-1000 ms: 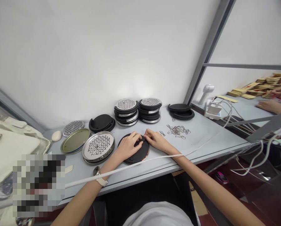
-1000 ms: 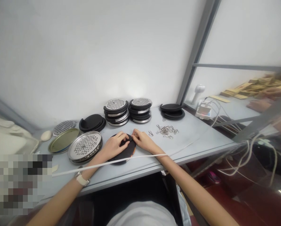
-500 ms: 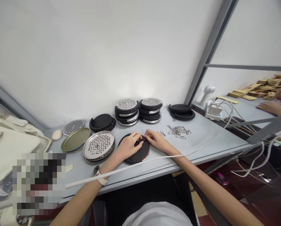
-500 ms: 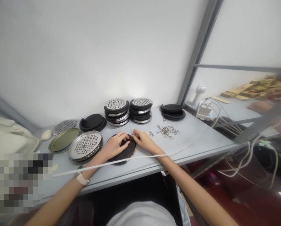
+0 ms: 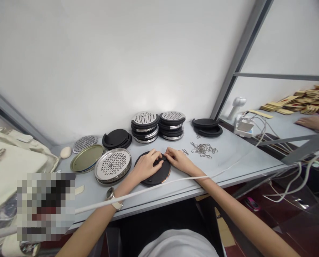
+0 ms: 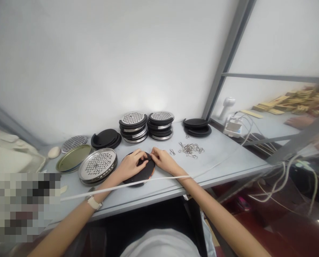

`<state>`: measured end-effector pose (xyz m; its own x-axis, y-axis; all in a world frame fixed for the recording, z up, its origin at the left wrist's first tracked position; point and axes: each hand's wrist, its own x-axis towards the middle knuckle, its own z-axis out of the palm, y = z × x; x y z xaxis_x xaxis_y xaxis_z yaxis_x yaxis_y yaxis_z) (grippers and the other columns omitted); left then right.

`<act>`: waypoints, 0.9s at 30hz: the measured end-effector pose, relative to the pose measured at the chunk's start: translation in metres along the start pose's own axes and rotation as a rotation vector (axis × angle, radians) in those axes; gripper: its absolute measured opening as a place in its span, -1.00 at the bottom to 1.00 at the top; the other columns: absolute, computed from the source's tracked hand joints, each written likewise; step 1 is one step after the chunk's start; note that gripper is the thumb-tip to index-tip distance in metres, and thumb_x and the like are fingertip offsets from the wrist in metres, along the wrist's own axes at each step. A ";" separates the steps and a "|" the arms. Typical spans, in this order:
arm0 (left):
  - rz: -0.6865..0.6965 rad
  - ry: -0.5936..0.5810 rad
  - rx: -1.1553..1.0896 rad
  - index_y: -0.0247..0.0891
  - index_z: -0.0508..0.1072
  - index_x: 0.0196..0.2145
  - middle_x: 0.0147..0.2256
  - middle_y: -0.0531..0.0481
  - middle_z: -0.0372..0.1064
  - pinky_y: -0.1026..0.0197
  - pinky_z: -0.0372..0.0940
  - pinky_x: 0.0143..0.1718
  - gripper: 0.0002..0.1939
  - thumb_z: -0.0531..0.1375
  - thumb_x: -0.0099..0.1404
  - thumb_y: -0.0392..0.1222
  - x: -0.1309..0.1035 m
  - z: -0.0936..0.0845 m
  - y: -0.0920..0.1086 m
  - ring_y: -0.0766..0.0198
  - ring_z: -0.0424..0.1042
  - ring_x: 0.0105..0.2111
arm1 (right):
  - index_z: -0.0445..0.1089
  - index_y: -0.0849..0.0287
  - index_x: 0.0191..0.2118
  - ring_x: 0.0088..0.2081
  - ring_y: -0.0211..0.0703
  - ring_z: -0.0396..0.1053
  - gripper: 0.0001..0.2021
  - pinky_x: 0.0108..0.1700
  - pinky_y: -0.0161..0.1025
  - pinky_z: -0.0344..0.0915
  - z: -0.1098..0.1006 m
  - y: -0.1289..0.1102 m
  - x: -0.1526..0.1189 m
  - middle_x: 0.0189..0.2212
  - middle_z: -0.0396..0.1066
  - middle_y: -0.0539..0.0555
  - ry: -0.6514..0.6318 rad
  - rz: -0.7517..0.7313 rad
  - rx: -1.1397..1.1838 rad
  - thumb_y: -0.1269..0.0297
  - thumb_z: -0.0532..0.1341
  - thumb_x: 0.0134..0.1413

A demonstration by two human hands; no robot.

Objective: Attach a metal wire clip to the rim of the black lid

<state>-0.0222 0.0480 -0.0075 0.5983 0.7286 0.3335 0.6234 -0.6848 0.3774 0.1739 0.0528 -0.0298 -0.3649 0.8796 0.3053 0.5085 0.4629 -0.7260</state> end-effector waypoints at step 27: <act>0.002 -0.010 -0.012 -0.17 0.30 -0.23 -0.23 0.05 0.28 0.24 0.25 -0.30 -0.91 0.07 0.29 -0.20 -0.001 0.000 0.000 0.31 0.36 -0.35 | 0.20 0.13 -0.37 -0.53 -0.27 0.24 -0.86 -0.43 -0.35 0.10 0.002 -0.002 0.000 -0.54 0.33 -0.04 0.028 0.005 -0.100 0.29 -0.01 0.21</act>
<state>-0.0229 0.0475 -0.0073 0.6045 0.7271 0.3255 0.6162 -0.6858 0.3873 0.1712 0.0519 -0.0302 -0.3412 0.8840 0.3197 0.5860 0.4659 -0.6630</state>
